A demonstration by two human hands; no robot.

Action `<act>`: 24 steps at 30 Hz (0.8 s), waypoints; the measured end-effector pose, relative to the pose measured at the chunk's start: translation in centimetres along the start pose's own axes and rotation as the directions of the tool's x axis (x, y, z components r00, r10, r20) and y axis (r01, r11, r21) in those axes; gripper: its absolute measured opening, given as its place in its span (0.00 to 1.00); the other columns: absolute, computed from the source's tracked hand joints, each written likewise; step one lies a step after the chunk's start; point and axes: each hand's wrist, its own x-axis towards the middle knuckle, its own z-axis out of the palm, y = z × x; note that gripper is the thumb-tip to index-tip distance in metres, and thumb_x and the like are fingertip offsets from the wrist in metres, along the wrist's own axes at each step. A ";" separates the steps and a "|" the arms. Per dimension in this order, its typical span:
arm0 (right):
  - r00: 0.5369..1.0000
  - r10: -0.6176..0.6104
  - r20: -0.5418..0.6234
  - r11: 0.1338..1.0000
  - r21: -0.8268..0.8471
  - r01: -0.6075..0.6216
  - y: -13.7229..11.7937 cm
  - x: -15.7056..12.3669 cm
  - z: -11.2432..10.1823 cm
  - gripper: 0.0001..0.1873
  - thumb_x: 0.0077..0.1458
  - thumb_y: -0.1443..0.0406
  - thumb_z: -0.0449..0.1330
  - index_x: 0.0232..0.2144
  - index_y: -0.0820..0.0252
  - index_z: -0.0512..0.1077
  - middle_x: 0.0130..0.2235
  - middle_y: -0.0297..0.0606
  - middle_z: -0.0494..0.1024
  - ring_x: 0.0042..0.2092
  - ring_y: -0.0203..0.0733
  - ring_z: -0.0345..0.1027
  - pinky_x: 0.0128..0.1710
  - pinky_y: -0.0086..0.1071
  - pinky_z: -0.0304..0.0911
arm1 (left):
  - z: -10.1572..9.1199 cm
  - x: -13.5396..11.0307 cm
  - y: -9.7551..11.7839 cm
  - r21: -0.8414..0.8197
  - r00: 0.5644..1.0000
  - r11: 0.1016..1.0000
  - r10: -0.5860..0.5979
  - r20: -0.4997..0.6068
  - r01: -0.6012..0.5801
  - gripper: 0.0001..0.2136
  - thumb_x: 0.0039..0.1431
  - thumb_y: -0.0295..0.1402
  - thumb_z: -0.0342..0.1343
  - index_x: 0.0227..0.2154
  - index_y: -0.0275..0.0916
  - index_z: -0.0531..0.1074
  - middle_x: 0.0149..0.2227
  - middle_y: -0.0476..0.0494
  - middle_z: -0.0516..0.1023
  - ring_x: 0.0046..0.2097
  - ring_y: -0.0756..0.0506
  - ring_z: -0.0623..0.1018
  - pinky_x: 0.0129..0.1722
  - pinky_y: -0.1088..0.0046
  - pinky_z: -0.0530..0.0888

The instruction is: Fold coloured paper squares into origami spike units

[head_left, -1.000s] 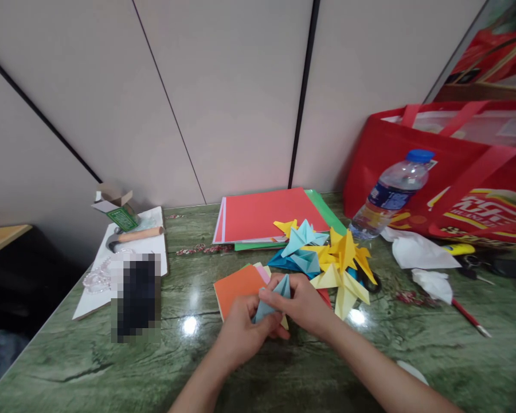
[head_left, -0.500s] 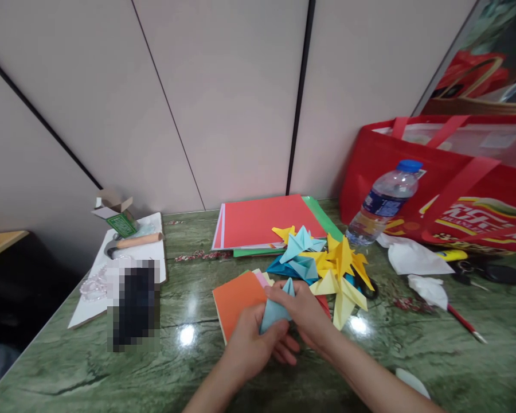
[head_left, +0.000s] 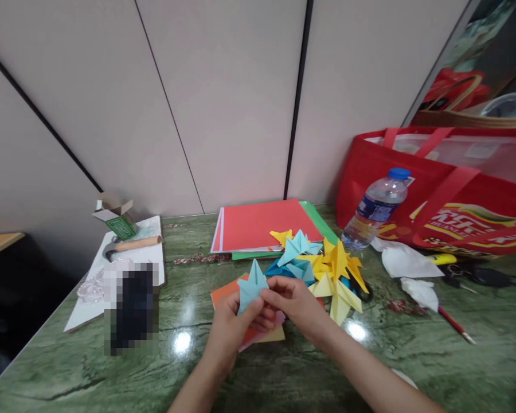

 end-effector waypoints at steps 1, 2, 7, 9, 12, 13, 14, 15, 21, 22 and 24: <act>1.000 -0.011 -0.006 1.000 -0.006 0.011 0.1 0.0 0.1 0.14 0.43 0.56 0.63 0.21 0.62 0.68 0.21 0.29 0.68 0.23 0.31 0.60 0.26 0.27 0.58 | -0.1 0.0 0.1 0.008 1.000 1.000 0.009 -0.005 -0.009 0.12 0.44 0.38 0.61 0.23 0.31 0.73 0.22 0.41 0.79 0.22 0.48 0.76 0.25 0.73 0.73; 0.999 -0.022 -0.023 1.000 -0.009 0.022 0.1 -0.1 0.1 0.15 0.43 0.56 0.63 0.19 0.61 0.66 0.20 0.28 0.67 0.23 0.31 0.59 0.25 0.27 0.57 | -0.1 0.0 0.1 0.014 1.000 1.000 0.013 -0.008 -0.013 0.12 0.44 0.38 0.61 0.23 0.31 0.74 0.22 0.41 0.79 0.22 0.47 0.77 0.25 0.73 0.73; 0.994 -0.002 -0.108 1.000 -0.017 0.001 -0.1 0.1 0.0 0.17 0.45 0.53 0.60 0.18 0.61 0.67 0.20 0.30 0.68 0.24 0.33 0.62 0.25 0.27 0.60 | -0.1 0.1 -0.3 0.025 1.000 1.000 -0.005 -0.005 0.005 0.14 0.44 0.40 0.60 0.25 0.31 0.74 0.23 0.40 0.80 0.23 0.46 0.78 0.26 0.72 0.74; 0.994 -0.005 -0.109 1.000 -0.022 0.003 -0.1 0.2 -0.2 0.17 0.46 0.52 0.59 0.19 0.61 0.67 0.20 0.31 0.69 0.24 0.34 0.64 0.25 0.28 0.61 | 0.0 0.0 -0.3 0.018 0.999 1.000 -0.026 0.023 0.026 0.15 0.44 0.41 0.60 0.25 0.31 0.74 0.24 0.39 0.80 0.24 0.46 0.78 0.26 0.73 0.74; 0.987 -0.094 -0.129 0.993 -0.085 0.083 -0.1 0.2 -0.4 0.15 0.46 0.54 0.60 0.20 0.61 0.69 0.19 0.31 0.69 0.23 0.34 0.64 0.25 0.28 0.61 | 0.2 -0.1 -0.3 0.012 0.997 0.998 -0.063 0.050 0.062 0.16 0.45 0.43 0.60 0.25 0.31 0.73 0.24 0.40 0.80 0.23 0.47 0.78 0.24 0.73 0.73; 0.981 -0.121 -0.154 0.988 -0.111 0.105 -0.1 0.2 -0.5 0.15 0.46 0.55 0.60 0.21 0.61 0.70 0.19 0.31 0.69 0.23 0.34 0.63 0.25 0.29 0.61 | 0.3 -0.1 -0.3 0.013 0.996 0.997 -0.071 0.048 0.070 0.16 0.45 0.43 0.59 0.25 0.31 0.73 0.24 0.40 0.80 0.22 0.47 0.78 0.23 0.74 0.73; 0.973 -0.140 -0.185 0.985 -0.131 0.117 -0.1 0.2 -0.5 0.14 0.46 0.55 0.60 0.21 0.61 0.70 0.19 0.31 0.69 0.23 0.34 0.63 0.25 0.29 0.62 | 0.3 -0.2 -0.3 0.015 0.996 0.997 -0.074 0.044 0.073 0.16 0.45 0.43 0.59 0.25 0.31 0.73 0.24 0.40 0.80 0.22 0.47 0.78 0.23 0.74 0.73; 0.964 -0.150 -0.219 0.983 -0.138 0.121 -0.1 0.2 -0.5 0.13 0.46 0.56 0.60 0.23 0.61 0.70 0.19 0.31 0.69 0.23 0.35 0.63 0.25 0.30 0.62 | 0.3 -0.2 -0.2 0.015 0.996 0.997 -0.075 0.043 0.074 0.16 0.45 0.43 0.59 0.25 0.31 0.72 0.24 0.40 0.80 0.22 0.47 0.78 0.23 0.74 0.73; 0.952 -0.178 -0.249 0.984 -0.018 0.179 -0.2 0.2 0.2 0.13 0.45 0.57 0.62 0.29 0.58 0.64 0.24 0.28 0.68 0.23 0.34 0.66 0.25 0.29 0.64 | 0.4 -0.3 -0.2 -0.048 0.996 0.997 -0.064 0.056 0.067 0.18 0.46 0.45 0.58 0.26 0.30 0.72 0.25 0.37 0.80 0.24 0.46 0.78 0.25 0.72 0.74; 0.961 -0.179 -0.211 0.984 -0.033 0.177 -0.2 0.1 0.4 0.13 0.45 0.57 0.61 0.28 0.58 0.65 0.25 0.29 0.69 0.24 0.35 0.67 0.25 0.29 0.64 | 0.3 -0.3 -0.2 -0.050 0.997 0.997 -0.057 0.052 0.059 0.18 0.46 0.45 0.58 0.26 0.30 0.72 0.25 0.37 0.80 0.24 0.46 0.78 0.25 0.72 0.74; 0.974 -0.176 -0.143 0.983 -0.085 0.165 -0.3 -0.1 0.5 0.11 0.45 0.58 0.61 0.26 0.59 0.67 0.25 0.31 0.70 0.26 0.36 0.68 0.28 0.30 0.65 | 0.0 -0.1 0.0 -0.008 0.998 0.999 -0.042 0.055 0.043 0.18 0.46 0.45 0.58 0.27 0.31 0.73 0.25 0.38 0.80 0.25 0.45 0.78 0.27 0.70 0.74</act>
